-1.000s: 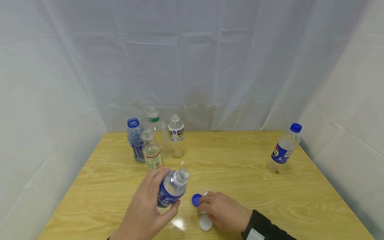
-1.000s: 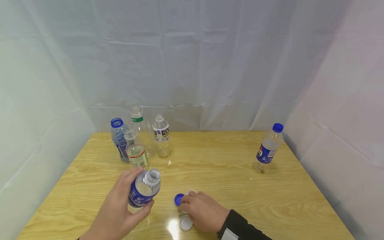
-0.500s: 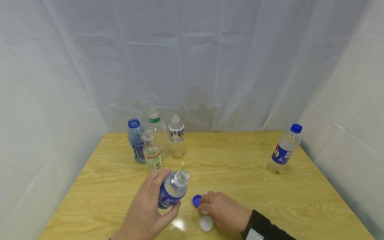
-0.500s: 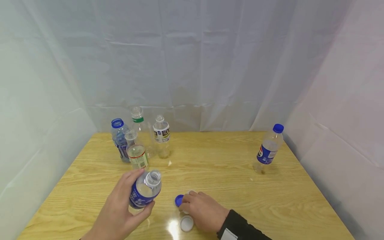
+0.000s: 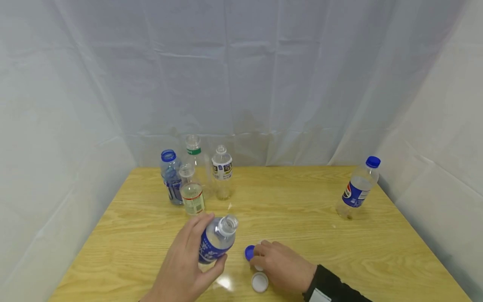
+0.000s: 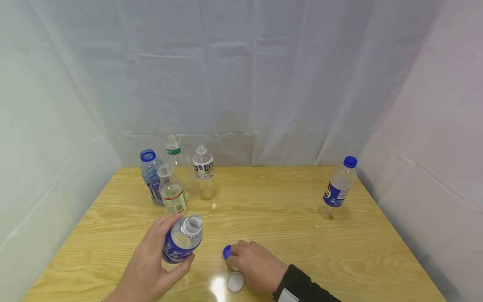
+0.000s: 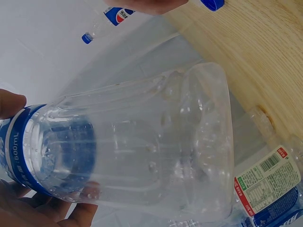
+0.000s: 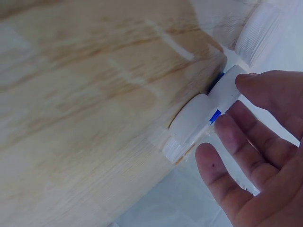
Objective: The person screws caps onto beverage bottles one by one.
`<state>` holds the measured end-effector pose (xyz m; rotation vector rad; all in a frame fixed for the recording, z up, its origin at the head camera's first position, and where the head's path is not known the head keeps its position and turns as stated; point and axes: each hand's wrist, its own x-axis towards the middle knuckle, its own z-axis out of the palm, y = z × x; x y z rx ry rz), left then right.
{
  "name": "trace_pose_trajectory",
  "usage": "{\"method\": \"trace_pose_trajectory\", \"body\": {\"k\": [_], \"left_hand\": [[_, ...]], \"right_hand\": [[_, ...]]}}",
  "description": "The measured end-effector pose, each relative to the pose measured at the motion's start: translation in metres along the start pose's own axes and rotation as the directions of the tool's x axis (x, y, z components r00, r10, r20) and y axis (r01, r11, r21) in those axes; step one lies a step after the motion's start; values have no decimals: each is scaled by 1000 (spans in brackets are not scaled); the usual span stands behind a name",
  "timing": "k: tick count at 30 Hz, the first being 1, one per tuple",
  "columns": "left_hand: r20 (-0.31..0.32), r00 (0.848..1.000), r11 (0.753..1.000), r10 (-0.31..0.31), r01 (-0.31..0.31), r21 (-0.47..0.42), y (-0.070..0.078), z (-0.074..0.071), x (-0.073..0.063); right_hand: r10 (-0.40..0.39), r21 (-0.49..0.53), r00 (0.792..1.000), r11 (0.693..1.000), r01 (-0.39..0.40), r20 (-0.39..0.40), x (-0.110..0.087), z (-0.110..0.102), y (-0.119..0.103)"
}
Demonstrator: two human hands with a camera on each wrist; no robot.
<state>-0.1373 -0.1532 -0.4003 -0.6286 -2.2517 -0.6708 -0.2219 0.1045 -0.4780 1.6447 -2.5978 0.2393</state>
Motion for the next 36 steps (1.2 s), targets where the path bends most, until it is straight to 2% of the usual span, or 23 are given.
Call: {"method": "trace_pose_trajectory", "body": {"k": [7,13,20,29,36], "left_hand": [[11,1000,1000,-11,11,4,1,0,-1],[-1,1000,1000,4,-4,3,2,0,-1],[-5,1000,1000,23,-24,-10,4,1,0],[16,1000,1000,14,-14,3,5,1,0],[22,999,1000,26,-26,11,6,2,0]], "right_hand": [[10,51,1000,999,-10,-1,-2,-3,-1],[16,97,1000,995,-18,13,-3,-7,-1],[-4,147,999,989,9,-35,-7,-16,-1],[54,187,997,982,-42,-63,-10,-30,-3],[46,205,993,978,-23,-108,-13,-36,-3]]}}
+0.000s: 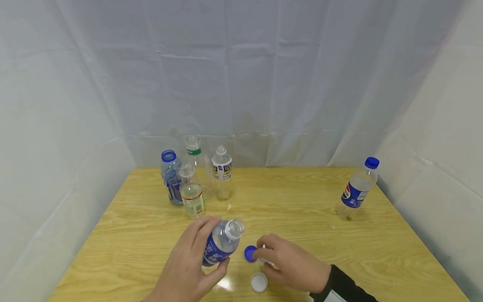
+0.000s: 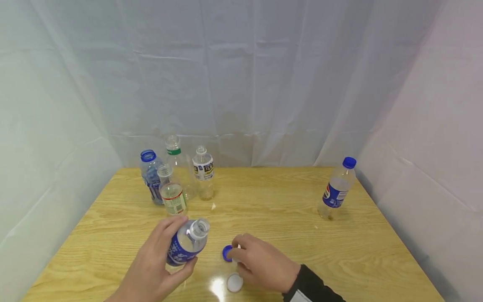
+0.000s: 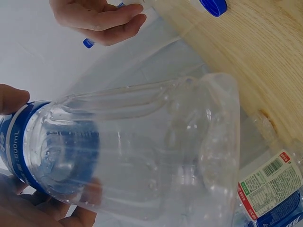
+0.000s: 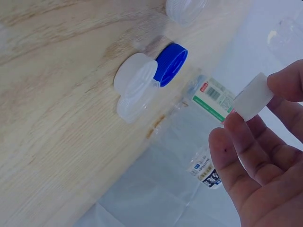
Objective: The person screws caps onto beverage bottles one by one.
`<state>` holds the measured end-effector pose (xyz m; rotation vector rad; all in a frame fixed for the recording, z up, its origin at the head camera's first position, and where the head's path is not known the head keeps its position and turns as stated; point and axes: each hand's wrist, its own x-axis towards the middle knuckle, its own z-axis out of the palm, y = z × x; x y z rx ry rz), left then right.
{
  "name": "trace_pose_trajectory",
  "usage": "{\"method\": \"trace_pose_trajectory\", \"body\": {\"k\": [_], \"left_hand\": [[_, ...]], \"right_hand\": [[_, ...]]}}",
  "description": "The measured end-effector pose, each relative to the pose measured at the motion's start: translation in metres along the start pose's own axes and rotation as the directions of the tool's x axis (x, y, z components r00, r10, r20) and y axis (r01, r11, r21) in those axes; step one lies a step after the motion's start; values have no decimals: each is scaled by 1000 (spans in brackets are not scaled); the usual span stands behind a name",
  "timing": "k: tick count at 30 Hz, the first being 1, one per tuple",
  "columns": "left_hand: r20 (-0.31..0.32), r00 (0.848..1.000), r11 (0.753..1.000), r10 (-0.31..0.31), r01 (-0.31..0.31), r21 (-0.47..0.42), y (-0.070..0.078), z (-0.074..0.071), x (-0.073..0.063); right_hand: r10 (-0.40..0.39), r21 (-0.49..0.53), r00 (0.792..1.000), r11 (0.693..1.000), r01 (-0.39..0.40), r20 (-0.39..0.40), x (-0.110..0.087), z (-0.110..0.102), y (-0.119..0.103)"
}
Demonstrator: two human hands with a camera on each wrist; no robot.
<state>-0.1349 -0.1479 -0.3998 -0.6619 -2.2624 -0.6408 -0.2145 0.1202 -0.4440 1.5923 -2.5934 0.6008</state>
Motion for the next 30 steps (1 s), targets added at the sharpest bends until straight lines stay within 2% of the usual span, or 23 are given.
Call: {"method": "trace_pose_trajectory", "body": {"k": [7,13,19,25,30], "left_hand": [[6,1000,1000,14,-14,10,1,1,0],[23,999,1000,22,-23,15,3,1,1],[20,999,999,34,-34,26,4,2,1],[27,999,998,40,-41,38,4,3,1],[39,999,998,37,-39,47,3,4,0]], "right_hand": [[-13,20,999,1000,13,-43,-4,-6,-2],[-63,33,994,997,66,-90,-4,-12,-6],[-130,48,977,989,139,-167,-5,-18,-12],[-152,87,956,980,179,-252,-5,-24,-17],[-149,99,950,978,182,-276,-5,-28,-19]]}}
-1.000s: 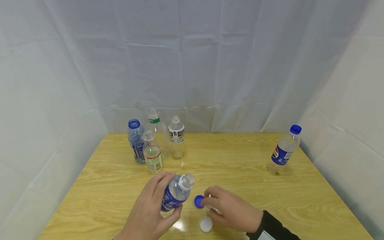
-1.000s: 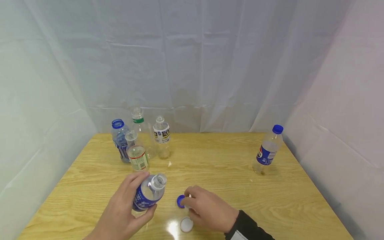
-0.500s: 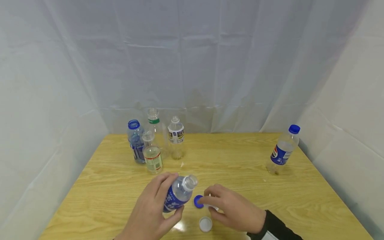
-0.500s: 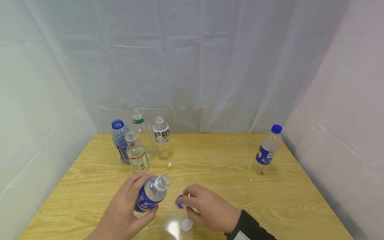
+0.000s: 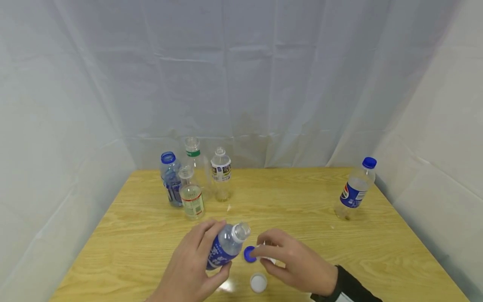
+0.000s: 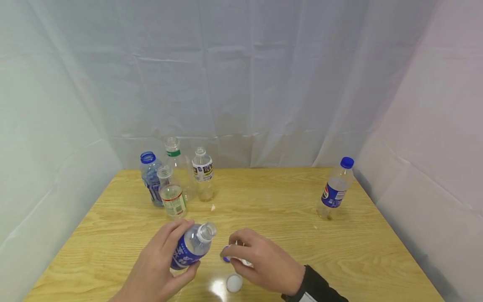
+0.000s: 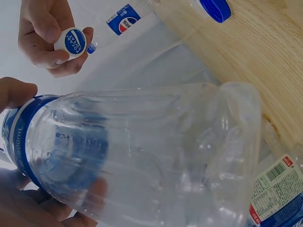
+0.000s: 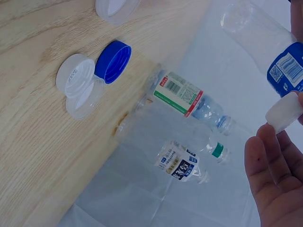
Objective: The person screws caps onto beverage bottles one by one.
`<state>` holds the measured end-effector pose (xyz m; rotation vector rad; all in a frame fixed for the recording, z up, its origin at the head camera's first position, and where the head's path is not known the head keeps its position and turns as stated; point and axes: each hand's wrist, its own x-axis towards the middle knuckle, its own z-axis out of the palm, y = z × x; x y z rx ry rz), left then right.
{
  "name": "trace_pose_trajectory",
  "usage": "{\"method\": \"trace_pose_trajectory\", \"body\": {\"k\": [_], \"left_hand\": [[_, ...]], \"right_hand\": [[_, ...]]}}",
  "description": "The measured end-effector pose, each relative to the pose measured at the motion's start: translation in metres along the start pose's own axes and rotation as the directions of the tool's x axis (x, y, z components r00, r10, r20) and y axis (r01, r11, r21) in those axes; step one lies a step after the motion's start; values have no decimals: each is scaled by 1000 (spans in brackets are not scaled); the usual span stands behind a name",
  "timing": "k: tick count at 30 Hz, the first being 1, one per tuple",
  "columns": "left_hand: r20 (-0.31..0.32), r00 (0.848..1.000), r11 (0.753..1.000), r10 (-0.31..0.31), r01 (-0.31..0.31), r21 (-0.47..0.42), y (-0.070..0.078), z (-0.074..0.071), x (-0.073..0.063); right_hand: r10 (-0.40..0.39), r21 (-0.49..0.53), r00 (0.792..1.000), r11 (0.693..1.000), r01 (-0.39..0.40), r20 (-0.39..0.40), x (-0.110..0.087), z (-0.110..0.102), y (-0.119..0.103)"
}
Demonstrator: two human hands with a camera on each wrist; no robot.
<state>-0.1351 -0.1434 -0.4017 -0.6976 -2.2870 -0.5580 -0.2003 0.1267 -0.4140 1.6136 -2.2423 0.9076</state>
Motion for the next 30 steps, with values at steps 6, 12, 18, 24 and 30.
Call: {"method": "trace_pose_trajectory", "body": {"k": [6,12,18,24,30], "left_hand": [[-8,1000,1000,11,-11,6,0,2,0],[5,1000,999,2,-2,44,1,3,0],[20,1000,999,-2,1,54,2,3,1],[32,999,998,-10,8,64,3,2,1],[79,997,998,-18,14,62,3,2,2]], "right_hand": [[-14,53,998,998,17,-56,1,-2,-4],[-9,100,990,995,24,-142,3,-8,-10],[28,92,983,996,-11,-184,3,-14,-15],[48,119,970,993,-19,-239,5,-18,-20],[-2,102,945,994,38,-328,10,-17,-22]]}}
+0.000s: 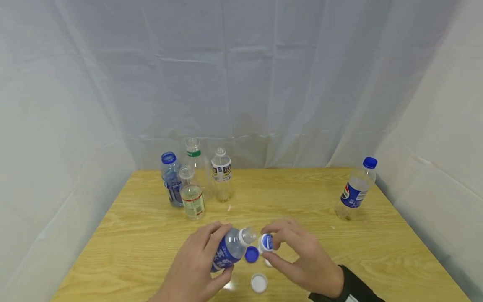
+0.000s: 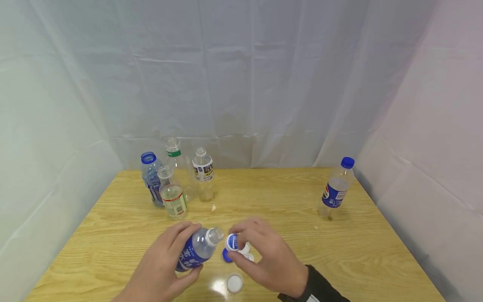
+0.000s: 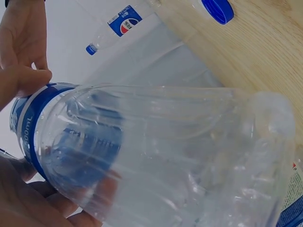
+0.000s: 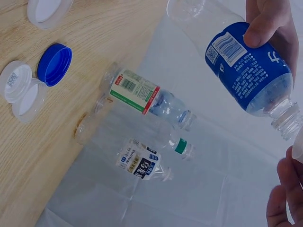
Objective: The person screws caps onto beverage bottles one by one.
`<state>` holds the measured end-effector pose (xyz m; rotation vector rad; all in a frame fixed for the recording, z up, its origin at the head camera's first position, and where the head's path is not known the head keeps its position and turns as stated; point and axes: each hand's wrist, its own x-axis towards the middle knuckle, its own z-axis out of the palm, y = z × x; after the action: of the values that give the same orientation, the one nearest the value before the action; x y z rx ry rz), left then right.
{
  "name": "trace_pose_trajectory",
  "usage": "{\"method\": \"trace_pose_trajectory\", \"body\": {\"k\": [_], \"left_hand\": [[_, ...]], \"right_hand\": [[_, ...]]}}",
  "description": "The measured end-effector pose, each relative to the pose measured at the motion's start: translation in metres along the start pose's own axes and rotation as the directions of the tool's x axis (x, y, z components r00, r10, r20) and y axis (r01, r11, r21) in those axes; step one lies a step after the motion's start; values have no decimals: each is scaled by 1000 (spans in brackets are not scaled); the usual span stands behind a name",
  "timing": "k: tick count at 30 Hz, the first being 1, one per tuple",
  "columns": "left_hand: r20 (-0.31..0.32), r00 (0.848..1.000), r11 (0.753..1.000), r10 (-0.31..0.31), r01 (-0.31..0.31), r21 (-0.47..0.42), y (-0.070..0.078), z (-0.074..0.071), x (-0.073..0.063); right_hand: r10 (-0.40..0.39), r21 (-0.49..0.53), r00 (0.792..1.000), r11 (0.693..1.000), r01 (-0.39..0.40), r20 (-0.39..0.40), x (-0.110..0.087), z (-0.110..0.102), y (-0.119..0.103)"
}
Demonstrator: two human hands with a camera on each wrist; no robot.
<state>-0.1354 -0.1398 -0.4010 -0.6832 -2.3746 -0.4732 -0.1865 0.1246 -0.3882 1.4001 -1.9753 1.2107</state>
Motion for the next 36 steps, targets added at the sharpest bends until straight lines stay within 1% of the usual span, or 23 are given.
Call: {"method": "trace_pose_trajectory", "body": {"k": [4,8,12,16,19,21,26,31,33,36], "left_hand": [[24,1000,1000,-1,1,-5,1,0,0],[42,999,1000,4,-4,-4,1,2,0],[61,998,1000,7,-7,-6,3,2,0],[79,997,1000,5,-4,-12,4,2,0],[80,997,1000,15,-14,-18,4,3,1],[79,997,1000,22,-21,-19,4,3,1],[58,997,999,41,-41,-13,5,3,2],[30,998,998,56,-55,-32,4,2,2],[25,998,997,60,-59,-39,4,2,2],[26,998,997,63,-62,-50,5,3,2]], "right_hand": [[-56,-4,997,998,56,-59,3,3,1],[-73,-12,995,997,72,-72,7,5,-1],[-80,-20,996,997,79,-50,9,6,-2],[-69,-29,997,997,69,-21,9,8,-1],[-50,-17,999,999,50,-1,9,8,-1],[-54,-9,998,998,54,8,9,7,-1],[-66,8,997,998,66,38,8,6,-1],[-35,33,996,999,32,83,6,5,-1],[-24,37,996,999,20,92,6,4,-1],[-25,30,996,999,22,88,5,5,-1]]}}
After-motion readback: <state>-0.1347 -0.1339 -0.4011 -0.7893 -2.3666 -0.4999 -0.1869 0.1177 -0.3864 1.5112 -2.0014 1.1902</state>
